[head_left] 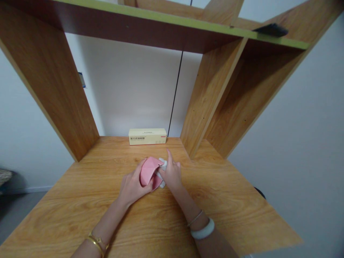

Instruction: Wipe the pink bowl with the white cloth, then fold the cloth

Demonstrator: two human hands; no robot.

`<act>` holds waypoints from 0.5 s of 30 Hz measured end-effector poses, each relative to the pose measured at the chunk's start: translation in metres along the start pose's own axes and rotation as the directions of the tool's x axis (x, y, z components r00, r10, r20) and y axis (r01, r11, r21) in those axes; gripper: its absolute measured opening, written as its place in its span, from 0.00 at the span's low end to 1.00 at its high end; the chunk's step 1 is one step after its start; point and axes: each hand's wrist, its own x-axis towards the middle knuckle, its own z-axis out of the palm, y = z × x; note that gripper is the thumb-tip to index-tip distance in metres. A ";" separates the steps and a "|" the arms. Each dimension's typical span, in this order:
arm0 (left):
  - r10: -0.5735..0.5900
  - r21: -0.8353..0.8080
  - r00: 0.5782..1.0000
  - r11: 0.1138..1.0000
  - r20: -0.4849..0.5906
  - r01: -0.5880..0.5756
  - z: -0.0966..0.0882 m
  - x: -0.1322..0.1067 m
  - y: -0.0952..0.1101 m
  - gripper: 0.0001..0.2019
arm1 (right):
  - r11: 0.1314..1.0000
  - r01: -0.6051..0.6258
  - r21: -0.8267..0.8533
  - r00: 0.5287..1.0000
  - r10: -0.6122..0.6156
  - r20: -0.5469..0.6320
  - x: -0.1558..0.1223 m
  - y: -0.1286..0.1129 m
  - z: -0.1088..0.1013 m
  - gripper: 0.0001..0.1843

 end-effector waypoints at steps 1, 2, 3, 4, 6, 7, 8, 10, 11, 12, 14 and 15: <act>0.000 -0.024 1.000 1.000 -0.001 0.000 0.001 0.000 -0.001 0.36 | 0.999 -0.026 0.027 0.999 0.026 0.019 0.000 0.001 0.002 0.35; -0.012 -0.060 1.000 0.998 -0.010 0.011 0.001 0.000 -0.001 0.37 | 0.996 -0.049 0.070 0.998 0.047 0.033 -0.001 0.003 0.004 0.33; -0.026 -0.109 0.999 0.994 -0.022 0.023 0.002 0.001 -0.002 0.38 | 0.990 -0.069 0.124 0.997 0.065 0.037 -0.001 0.005 0.007 0.32; -0.039 -0.167 0.999 0.985 -0.035 0.032 0.004 0.001 -0.003 0.40 | 0.978 -0.089 0.186 0.996 0.085 0.032 -0.002 0.006 0.010 0.32; -0.047 -0.268 0.998 0.963 -0.043 0.034 0.007 0.002 -0.003 0.44 | 0.940 -0.129 0.316 0.991 0.135 0.003 -0.002 0.009 0.017 0.30; -0.042 -0.299 0.998 0.954 -0.040 0.028 0.009 0.002 -0.002 0.46 | 0.915 -0.143 0.377 0.987 0.159 -0.012 -0.002 0.009 0.020 0.30; -0.033 -0.314 0.999 0.949 -0.038 0.020 0.011 0.002 -0.001 0.47 | 0.889 -0.150 0.432 0.984 0.176 -0.021 -0.002 0.009 0.023 0.29; -0.015 -0.316 0.998 0.949 -0.055 -0.003 0.015 0.001 0.000 0.46 | 0.850 -0.152 0.505 0.983 0.184 -0.013 -0.002 0.009 0.026 0.29; -0.005 -0.311 0.997 0.950 -0.075 -0.019 0.016 0.001 0.001 0.44 | 0.847 -0.156 0.509 0.983 0.182 -0.002 -0.002 0.008 0.026 0.29; 0.000 -0.299 0.995 0.954 -0.097 -0.029 0.016 0.001 0.001 0.43 | 0.859 -0.161 0.486 0.984 0.180 0.008 -0.001 0.007 0.025 0.30; -0.010 -0.234 0.994 0.972 -0.106 -0.015 0.014 0.001 0.000 0.41 | 0.917 -0.162 0.365 0.985 0.175 -0.002 0.000 0.004 0.019 0.33; -0.027 -0.184 0.995 0.983 -0.096 0.009 0.012 0.002 -0.001 0.41 | 0.947 -0.146 0.287 0.987 0.159 -0.021 0.001 0.003 0.015 0.34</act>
